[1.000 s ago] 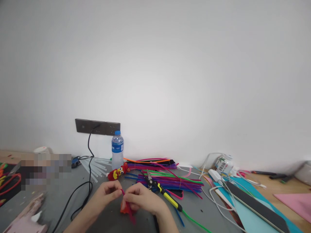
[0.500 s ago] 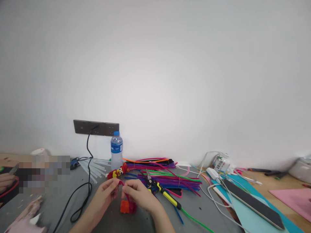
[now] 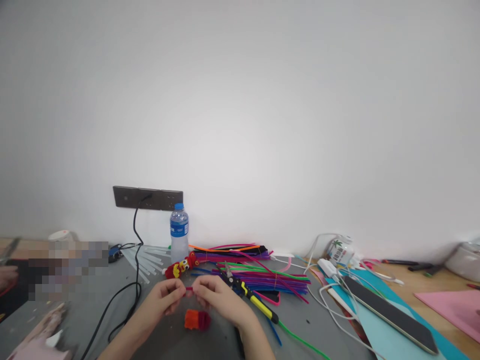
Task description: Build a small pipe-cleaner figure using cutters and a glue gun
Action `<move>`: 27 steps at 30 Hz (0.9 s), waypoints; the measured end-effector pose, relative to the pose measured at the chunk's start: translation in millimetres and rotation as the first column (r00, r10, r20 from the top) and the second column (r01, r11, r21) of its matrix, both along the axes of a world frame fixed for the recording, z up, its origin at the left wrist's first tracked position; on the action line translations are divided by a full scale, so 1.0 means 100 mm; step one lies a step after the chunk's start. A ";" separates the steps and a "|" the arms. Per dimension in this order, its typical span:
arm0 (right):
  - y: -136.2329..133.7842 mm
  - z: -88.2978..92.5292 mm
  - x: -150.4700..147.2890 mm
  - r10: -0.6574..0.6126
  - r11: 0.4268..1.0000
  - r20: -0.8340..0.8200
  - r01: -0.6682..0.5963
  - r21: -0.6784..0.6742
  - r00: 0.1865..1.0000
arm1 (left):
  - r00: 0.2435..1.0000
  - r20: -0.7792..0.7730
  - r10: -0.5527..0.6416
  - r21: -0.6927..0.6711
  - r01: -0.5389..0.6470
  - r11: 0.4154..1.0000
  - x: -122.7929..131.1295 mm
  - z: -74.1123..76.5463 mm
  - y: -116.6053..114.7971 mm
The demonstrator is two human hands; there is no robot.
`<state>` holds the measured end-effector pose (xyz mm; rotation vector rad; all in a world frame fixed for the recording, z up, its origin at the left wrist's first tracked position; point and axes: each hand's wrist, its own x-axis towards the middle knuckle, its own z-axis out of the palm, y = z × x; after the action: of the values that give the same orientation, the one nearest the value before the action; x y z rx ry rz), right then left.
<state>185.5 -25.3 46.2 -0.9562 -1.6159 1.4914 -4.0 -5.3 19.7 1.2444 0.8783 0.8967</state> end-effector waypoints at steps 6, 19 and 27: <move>0.16 -0.15 0.03 -0.350 0.903 0.040 0.326 0.281 0.936 | 0.981 0.124 0.150 -0.093 -0.139 0.986 -0.03 -0.07 0.10; 0.07 -0.07 -0.07 -0.193 0.968 -0.068 0.178 -0.174 0.979 | 0.870 0.202 0.450 0.192 -0.486 0.853 -0.05 0.00 0.07; 0.00 -0.09 -0.25 -0.057 0.989 -0.084 0.045 -0.139 0.995 | 0.734 0.323 0.597 0.038 -0.641 0.767 0.02 -0.02 -0.08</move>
<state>160.1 -25.7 37.3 -0.9850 -1.4321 1.6030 -1.6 -13.1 17.2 0.8947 1.0159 1.6733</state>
